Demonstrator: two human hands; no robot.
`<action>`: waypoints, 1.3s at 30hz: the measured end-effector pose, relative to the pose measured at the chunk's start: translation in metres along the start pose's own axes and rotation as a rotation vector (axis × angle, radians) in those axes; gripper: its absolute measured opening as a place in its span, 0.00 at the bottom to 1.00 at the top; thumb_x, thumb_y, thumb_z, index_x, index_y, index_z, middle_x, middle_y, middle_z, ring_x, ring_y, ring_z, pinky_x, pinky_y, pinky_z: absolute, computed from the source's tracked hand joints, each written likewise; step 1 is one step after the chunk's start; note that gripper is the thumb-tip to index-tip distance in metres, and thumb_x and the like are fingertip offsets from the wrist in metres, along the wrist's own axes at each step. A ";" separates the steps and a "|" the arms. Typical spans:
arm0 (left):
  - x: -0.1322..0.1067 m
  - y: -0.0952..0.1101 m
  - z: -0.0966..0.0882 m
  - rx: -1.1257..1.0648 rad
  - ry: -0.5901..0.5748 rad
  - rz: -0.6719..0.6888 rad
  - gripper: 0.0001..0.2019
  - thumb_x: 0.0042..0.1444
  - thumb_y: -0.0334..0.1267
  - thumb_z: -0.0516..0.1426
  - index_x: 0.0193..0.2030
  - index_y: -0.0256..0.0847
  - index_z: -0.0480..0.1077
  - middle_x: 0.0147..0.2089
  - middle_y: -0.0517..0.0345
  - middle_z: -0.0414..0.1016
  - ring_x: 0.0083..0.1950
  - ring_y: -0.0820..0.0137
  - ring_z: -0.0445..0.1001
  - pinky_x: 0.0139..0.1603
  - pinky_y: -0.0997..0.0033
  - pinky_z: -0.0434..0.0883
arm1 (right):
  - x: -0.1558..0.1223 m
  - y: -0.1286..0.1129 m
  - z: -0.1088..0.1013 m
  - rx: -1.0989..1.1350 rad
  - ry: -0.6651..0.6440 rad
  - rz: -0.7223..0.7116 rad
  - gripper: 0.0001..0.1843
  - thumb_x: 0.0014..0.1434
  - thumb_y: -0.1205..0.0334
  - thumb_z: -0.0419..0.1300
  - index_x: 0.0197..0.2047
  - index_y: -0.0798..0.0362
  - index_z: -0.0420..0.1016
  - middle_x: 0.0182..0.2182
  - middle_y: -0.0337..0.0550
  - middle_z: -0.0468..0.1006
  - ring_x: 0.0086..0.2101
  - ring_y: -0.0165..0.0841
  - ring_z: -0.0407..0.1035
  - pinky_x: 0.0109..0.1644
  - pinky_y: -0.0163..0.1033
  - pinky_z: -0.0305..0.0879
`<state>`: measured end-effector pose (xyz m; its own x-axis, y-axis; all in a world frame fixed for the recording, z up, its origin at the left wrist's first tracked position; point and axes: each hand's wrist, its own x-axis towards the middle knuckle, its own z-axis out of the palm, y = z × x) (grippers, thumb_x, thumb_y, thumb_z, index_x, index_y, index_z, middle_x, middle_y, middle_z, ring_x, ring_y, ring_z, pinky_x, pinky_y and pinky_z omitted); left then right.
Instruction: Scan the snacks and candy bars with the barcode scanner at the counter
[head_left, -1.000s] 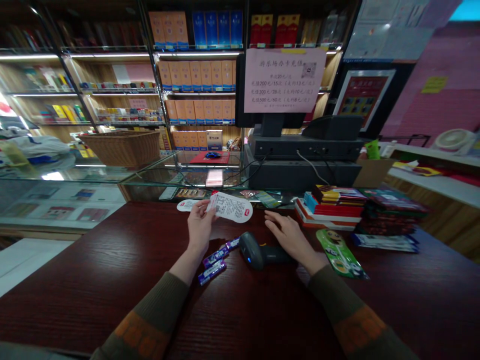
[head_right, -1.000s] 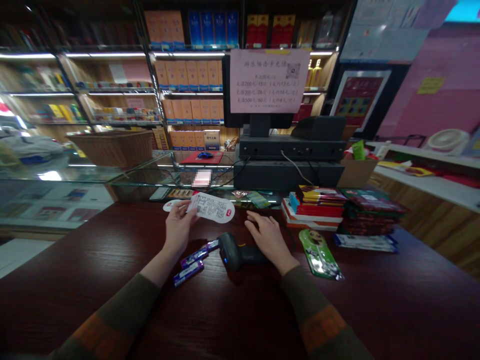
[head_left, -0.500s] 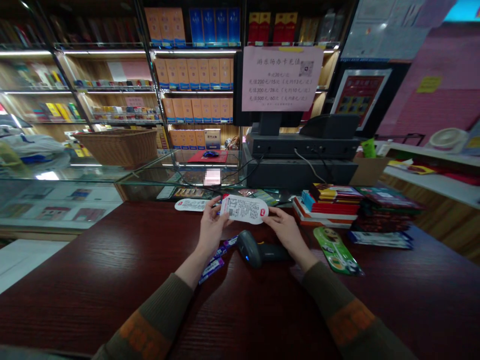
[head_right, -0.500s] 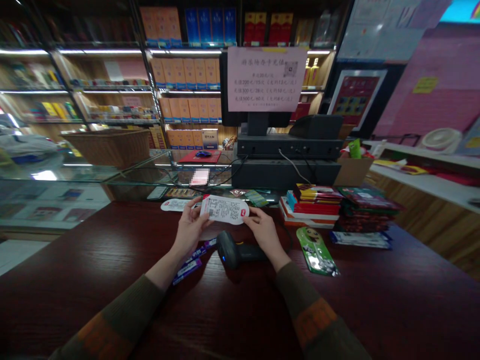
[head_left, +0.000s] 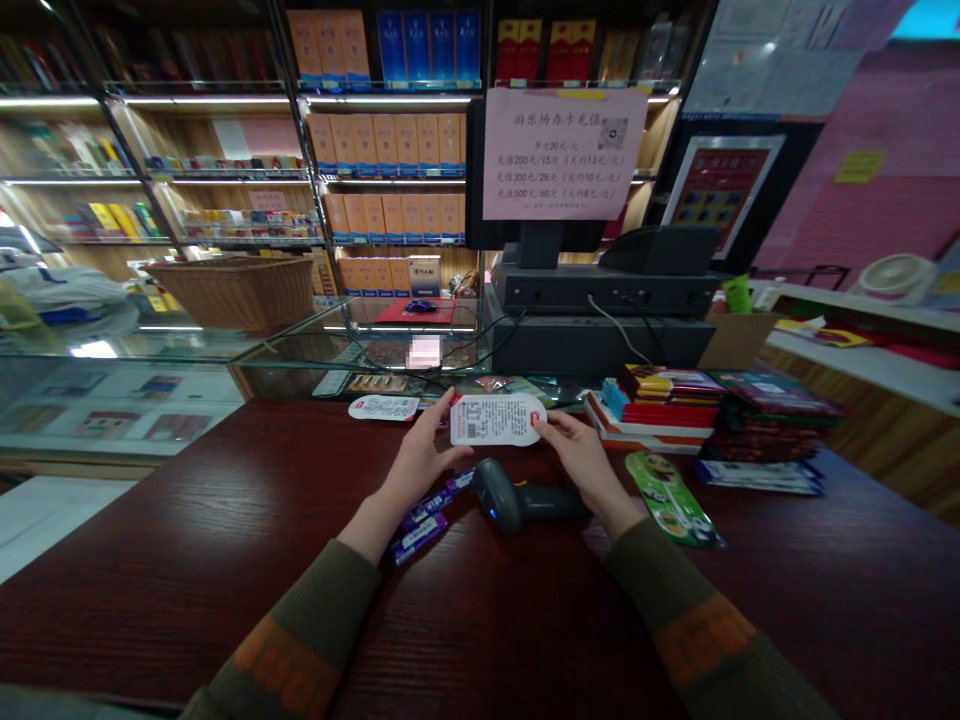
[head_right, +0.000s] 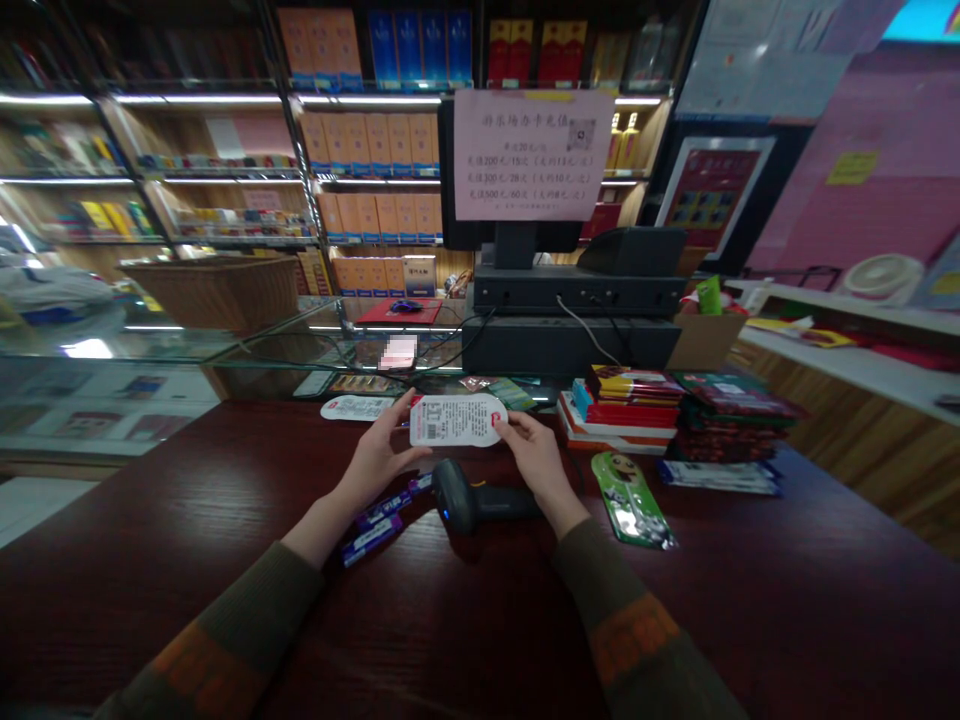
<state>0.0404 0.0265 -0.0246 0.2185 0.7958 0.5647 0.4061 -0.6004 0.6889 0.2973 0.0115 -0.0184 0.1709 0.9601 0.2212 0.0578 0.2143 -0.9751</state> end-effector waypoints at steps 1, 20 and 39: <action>0.000 -0.001 -0.002 0.044 -0.008 0.013 0.43 0.52 0.40 0.66 0.73 0.49 0.53 0.61 0.50 0.71 0.60 0.62 0.72 0.63 0.59 0.71 | 0.000 0.000 -0.001 -0.002 -0.001 -0.006 0.27 0.48 0.43 0.71 0.44 0.54 0.82 0.39 0.47 0.85 0.42 0.43 0.79 0.53 0.50 0.73; 0.002 0.005 -0.015 0.567 -0.083 0.333 0.38 0.58 0.41 0.63 0.72 0.43 0.52 0.66 0.42 0.64 0.68 0.53 0.63 0.69 0.48 0.64 | -0.001 -0.002 0.002 -0.024 -0.009 -0.060 0.26 0.49 0.44 0.70 0.46 0.53 0.83 0.43 0.47 0.85 0.45 0.45 0.78 0.55 0.51 0.72; -0.001 -0.009 -0.026 0.754 0.048 0.272 0.33 0.59 0.45 0.62 0.69 0.42 0.59 0.65 0.46 0.69 0.72 0.54 0.60 0.77 0.43 0.41 | -0.007 0.015 -0.040 -0.619 -0.135 -0.230 0.35 0.63 0.46 0.58 0.69 0.48 0.61 0.59 0.51 0.76 0.56 0.46 0.71 0.64 0.59 0.62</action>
<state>0.0139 0.0296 -0.0198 0.3647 0.6147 0.6993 0.8377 -0.5445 0.0418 0.3360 0.0005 -0.0340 -0.0356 0.9248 0.3787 0.6381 0.3126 -0.7036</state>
